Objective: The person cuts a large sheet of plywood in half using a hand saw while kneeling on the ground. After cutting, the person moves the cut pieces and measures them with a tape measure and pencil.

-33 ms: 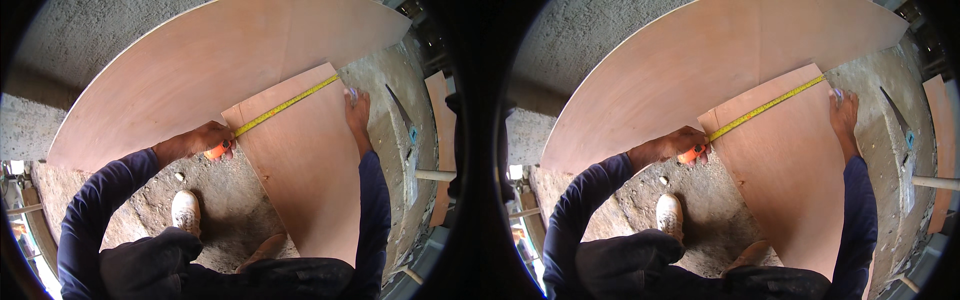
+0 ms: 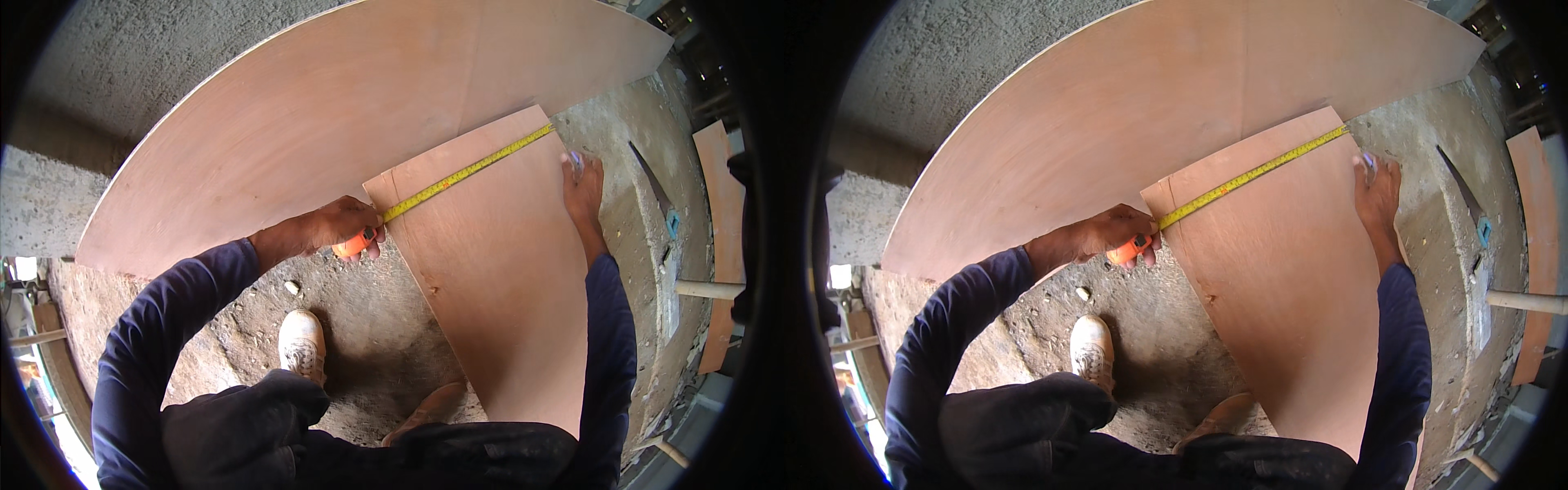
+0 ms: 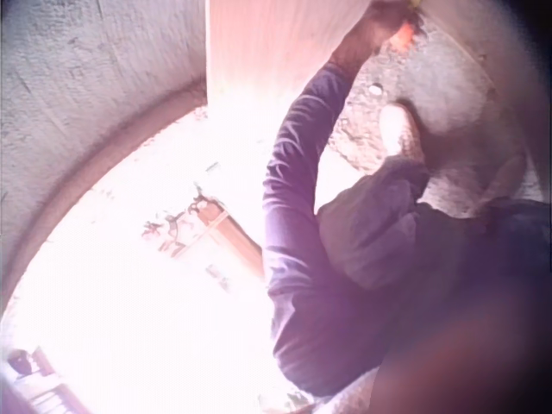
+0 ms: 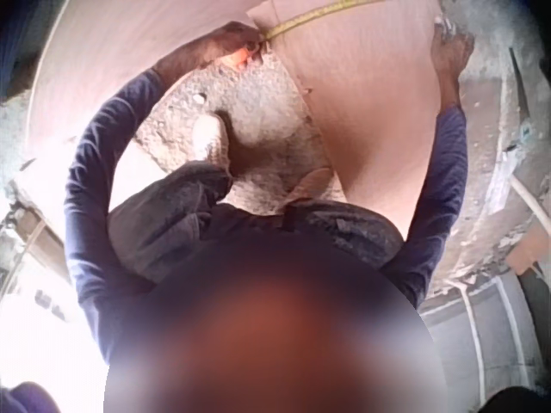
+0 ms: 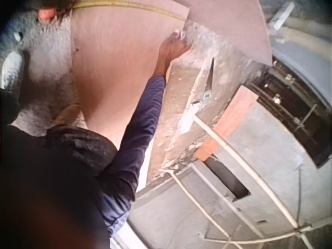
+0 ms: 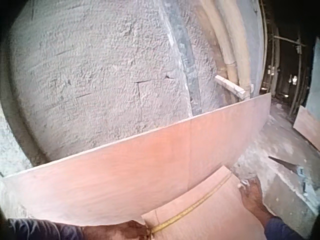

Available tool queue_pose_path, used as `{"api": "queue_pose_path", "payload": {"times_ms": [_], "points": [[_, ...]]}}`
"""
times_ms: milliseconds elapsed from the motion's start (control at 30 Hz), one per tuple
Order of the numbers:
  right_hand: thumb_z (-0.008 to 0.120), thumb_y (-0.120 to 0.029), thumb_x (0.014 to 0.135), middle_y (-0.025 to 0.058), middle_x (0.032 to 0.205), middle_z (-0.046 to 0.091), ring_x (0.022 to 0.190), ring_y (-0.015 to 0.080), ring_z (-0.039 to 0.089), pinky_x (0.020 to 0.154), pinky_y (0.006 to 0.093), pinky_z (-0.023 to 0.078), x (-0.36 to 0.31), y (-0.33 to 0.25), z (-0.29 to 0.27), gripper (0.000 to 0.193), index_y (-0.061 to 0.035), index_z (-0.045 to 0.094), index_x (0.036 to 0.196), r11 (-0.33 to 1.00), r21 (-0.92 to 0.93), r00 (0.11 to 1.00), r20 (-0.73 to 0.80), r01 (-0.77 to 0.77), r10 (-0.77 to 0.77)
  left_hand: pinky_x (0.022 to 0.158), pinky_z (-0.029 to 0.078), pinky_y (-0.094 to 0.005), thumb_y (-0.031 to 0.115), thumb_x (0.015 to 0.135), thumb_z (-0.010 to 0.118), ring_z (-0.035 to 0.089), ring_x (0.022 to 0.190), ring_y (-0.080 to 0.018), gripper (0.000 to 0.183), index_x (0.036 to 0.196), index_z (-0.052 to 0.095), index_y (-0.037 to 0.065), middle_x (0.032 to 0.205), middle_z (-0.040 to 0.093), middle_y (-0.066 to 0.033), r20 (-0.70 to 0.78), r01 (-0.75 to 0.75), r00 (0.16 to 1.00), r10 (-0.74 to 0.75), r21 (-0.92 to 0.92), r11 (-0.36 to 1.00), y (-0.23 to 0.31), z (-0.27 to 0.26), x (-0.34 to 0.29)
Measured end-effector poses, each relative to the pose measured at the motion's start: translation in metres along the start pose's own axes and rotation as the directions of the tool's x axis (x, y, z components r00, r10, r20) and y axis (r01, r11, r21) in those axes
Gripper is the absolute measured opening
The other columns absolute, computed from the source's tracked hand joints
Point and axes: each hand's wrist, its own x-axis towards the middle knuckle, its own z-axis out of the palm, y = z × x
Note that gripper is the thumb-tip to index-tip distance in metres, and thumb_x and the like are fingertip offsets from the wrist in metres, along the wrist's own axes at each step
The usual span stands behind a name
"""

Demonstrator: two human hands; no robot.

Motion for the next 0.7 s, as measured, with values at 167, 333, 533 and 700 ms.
{"api": "queue_pose_path", "payload": {"times_ms": [167, 333, 533, 700], "points": [[0.067, -0.033, 0.102, 0.0233, 0.126, 0.057, 0.125, 0.0402, 0.054, 0.110, 0.0475, 0.044, -0.048, -0.006, -0.028, 0.045, 0.0006, 0.066, 0.132, 0.993, 0.116, 0.988, 0.150, 0.009, -0.026, 0.062, 0.057, -0.0292, 0.037, 0.107, 0.052, 0.068, 0.069, -0.0142, 0.038, 0.099, 0.071, 0.006, 0.091, 0.077, -0.0087, -0.008, -0.002, 1.000, 0.003, 0.021, 1.000, -0.004, -0.008, -0.001], [0.070, -0.024, 0.100, 0.0210, 0.128, 0.057, 0.122, 0.0358, 0.060, 0.104, 0.0446, 0.050, -0.078, -0.018, -0.048, 0.041, 0.0027, 0.065, 0.131, 0.976, 0.218, 0.982, 0.187, -0.025, -0.017, 0.064, 0.058, -0.0301, 0.034, 0.107, 0.051, 0.070, 0.075, -0.0151, 0.035, 0.102, 0.070, 0.005, 0.100, 0.075, -0.0081, 0.006, -0.062, 0.998, 0.062, 0.028, 0.998, -0.010, -0.009, 0.004], [0.072, -0.021, 0.099, 0.0177, 0.125, 0.060, 0.116, 0.0317, 0.065, 0.097, 0.0403, 0.054, -0.099, -0.036, -0.075, 0.037, 0.0031, 0.068, 0.127, 0.938, 0.328, 0.972, 0.231, -0.112, 0.035, 0.063, 0.058, -0.0286, 0.028, 0.106, 0.050, 0.069, 0.078, -0.0142, 0.030, 0.104, 0.069, 0.006, 0.102, 0.074, -0.0075, -0.027, -0.059, 0.998, 0.058, -0.011, 0.998, -0.014, -0.005, 0.014], [0.073, -0.022, 0.099, 0.0144, 0.116, 0.064, 0.110, 0.0267, 0.066, 0.092, 0.0376, 0.055, -0.114, -0.054, -0.100, 0.032, 0.0018, 0.072, 0.121, 0.904, 0.393, 0.960, 0.272, -0.168, 0.060, 0.063, 0.058, -0.0281, 0.027, 0.106, 0.050, 0.068, 0.078, -0.0139, 0.029, 0.103, 0.069, 0.006, 0.103, 0.074, -0.0071, -0.006, -0.084, 0.996, 0.084, -0.001, 0.996, -0.013, -0.006, 0.013]]}}
